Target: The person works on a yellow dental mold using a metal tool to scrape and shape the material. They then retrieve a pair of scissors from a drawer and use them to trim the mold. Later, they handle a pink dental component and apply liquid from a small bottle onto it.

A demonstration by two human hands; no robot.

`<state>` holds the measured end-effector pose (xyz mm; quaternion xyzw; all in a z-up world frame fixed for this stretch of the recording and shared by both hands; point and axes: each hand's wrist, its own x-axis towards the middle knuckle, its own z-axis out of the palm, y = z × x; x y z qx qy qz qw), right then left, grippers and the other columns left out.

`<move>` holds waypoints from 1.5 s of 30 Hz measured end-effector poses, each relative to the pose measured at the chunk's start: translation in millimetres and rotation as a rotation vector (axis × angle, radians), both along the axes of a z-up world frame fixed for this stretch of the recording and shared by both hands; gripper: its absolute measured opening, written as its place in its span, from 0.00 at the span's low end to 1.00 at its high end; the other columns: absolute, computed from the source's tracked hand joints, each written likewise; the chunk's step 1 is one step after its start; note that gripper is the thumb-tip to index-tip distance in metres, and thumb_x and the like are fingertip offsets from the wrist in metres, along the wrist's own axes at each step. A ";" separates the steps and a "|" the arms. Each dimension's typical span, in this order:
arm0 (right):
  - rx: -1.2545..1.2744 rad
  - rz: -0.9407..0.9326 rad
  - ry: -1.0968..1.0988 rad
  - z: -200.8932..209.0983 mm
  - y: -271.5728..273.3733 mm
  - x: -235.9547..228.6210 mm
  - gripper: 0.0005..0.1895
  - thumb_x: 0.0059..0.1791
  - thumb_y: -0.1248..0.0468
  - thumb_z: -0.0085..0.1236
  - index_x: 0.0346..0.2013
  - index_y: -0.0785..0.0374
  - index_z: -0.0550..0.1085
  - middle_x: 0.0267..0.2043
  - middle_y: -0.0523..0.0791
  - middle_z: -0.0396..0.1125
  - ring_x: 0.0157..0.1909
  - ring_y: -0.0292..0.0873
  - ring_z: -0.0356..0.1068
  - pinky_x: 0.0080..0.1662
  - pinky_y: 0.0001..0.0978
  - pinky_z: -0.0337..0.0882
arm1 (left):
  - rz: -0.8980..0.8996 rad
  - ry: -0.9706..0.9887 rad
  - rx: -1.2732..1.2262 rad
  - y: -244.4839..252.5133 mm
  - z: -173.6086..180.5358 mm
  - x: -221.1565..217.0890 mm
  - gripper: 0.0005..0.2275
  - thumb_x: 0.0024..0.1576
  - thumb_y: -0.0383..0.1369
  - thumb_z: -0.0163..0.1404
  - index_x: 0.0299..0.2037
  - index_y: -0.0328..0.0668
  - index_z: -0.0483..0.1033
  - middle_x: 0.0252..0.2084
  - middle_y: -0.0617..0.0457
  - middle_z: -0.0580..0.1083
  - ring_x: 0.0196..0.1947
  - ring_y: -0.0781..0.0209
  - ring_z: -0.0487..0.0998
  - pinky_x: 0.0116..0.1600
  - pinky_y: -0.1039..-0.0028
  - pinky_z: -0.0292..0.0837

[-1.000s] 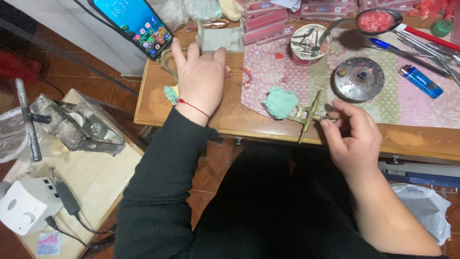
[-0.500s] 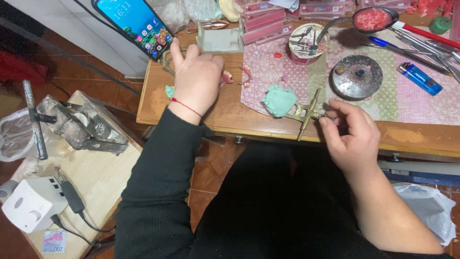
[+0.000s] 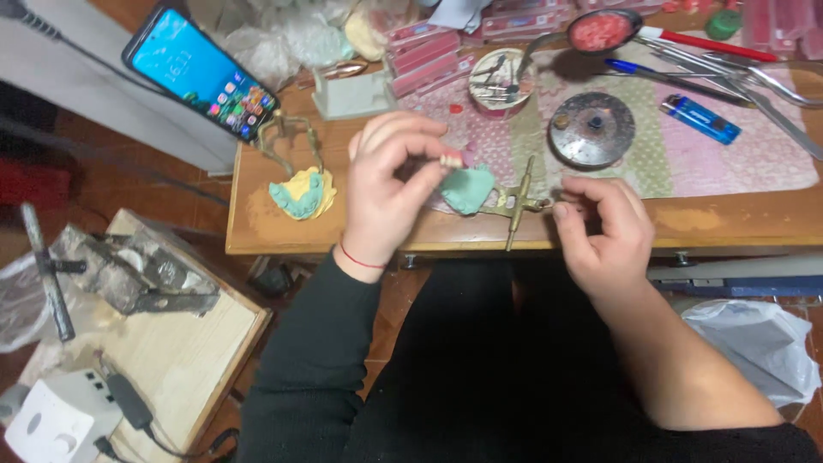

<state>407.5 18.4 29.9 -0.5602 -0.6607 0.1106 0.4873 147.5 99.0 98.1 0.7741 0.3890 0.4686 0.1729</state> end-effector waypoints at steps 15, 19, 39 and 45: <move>-0.284 0.480 1.136 26.6 20.1 -22.8 0.14 0.52 0.80 0.59 0.44 0.64 0.67 0.44 0.51 0.73 0.45 0.40 0.75 0.52 0.31 0.76 | 0.048 0.262 0.700 -18.0 2.8 20.6 0.09 0.55 0.33 0.64 0.44 0.60 0.82 0.53 0.62 0.74 0.57 0.61 0.72 0.65 0.63 0.52; -0.166 0.379 1.018 35.2 18.8 -28.3 0.15 0.51 0.80 0.59 0.43 0.62 0.65 0.43 0.52 0.74 0.45 0.43 0.77 0.51 0.32 0.78 | -0.122 -0.074 0.063 -11.9 3.5 17.8 0.13 0.55 0.26 0.60 0.50 0.39 0.80 0.53 0.52 0.76 0.56 0.58 0.75 0.63 0.66 0.64; 0.373 -0.116 0.369 -6.8 8.1 97.8 0.14 0.52 0.82 0.63 0.43 0.65 0.70 0.40 0.46 0.69 0.40 0.38 0.70 0.45 0.27 0.73 | -0.438 -0.632 -0.740 -7.6 -10.1 4.1 0.08 0.59 0.21 0.54 0.47 0.26 0.80 0.48 0.41 0.80 0.51 0.55 0.80 0.69 0.67 0.69; 0.422 -0.800 0.111 -27.6 5.3 256.1 0.36 0.48 0.72 0.75 0.63 0.65 0.62 0.53 0.47 0.60 0.46 0.40 0.61 0.50 0.31 0.69 | -0.395 -0.835 -0.664 4.8 -43.1 -22.8 0.07 0.61 0.20 0.55 0.47 0.26 0.79 0.52 0.39 0.78 0.55 0.53 0.79 0.70 0.63 0.69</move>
